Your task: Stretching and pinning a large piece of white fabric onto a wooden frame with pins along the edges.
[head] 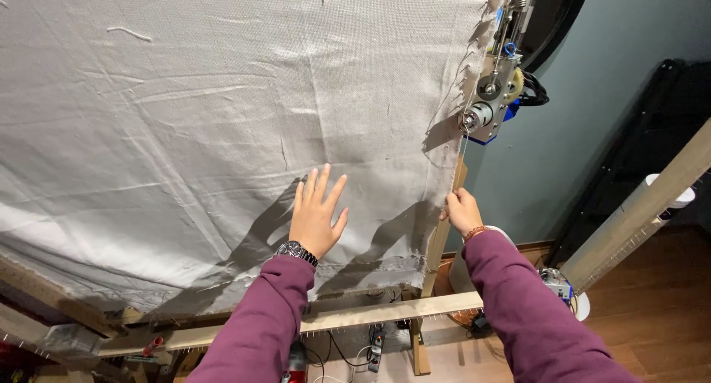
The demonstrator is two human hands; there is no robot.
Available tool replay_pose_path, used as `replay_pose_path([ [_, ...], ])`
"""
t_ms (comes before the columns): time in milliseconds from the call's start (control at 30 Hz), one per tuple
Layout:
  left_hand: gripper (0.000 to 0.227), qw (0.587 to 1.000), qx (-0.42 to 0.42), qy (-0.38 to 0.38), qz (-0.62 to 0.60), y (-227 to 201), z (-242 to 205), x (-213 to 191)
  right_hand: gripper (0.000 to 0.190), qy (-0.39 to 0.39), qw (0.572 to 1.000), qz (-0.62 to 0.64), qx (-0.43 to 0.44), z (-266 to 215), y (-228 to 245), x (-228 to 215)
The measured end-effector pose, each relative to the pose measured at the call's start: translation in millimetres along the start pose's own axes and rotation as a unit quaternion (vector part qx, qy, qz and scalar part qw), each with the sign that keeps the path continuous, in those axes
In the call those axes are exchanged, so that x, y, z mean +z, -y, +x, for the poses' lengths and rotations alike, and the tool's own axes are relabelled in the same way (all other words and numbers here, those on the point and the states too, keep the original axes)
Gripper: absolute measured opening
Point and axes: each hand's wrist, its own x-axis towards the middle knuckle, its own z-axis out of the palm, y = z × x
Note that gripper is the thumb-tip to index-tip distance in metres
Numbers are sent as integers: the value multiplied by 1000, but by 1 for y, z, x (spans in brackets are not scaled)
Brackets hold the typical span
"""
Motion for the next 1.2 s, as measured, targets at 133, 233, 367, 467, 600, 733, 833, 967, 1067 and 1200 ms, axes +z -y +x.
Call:
replay_pose_path([
  [133, 69, 1000, -1, 9, 6, -3, 0, 6, 29, 11, 996, 84, 4, 0, -9, 3],
  [233, 70, 1000, 1, 7, 3, -7, -1, 13, 44, 39, 993, 112, -9, -21, 8, 2],
  [367, 69, 1000, -3, 12, -10, -9, -9, 22, 39, 33, 997, -66, -7, -25, -5, 14],
  [467, 68, 999, -11, 25, -21, -8, -22, 33, 36, 21, 983, -182, 12, -15, -31, 24],
  [600, 65, 998, -23, 52, -28, -3, -46, 54, 21, 1, 989, -143, 39, -34, -24, 27],
  [733, 65, 996, -30, 79, -36, 1, -67, 67, 20, 27, 998, -39, 34, -33, -45, 34],
  [833, 62, 993, -34, 104, -36, 3, -73, 72, 21, 32, 998, 15, 48, -30, -60, 39],
  [967, 60, 989, -32, 132, -52, 2, -77, 75, 23, 25, 999, 31, 31, -21, -90, 43],
  [1067, 57, 985, -25, 152, -78, 2, -81, 85, 24, 14, 997, 62, 33, -26, -105, 48],
  [1200, 52, 978, -13, 169, -118, 4, -89, 116, 23, 5, 997, 66, 27, -51, -103, 46],
])
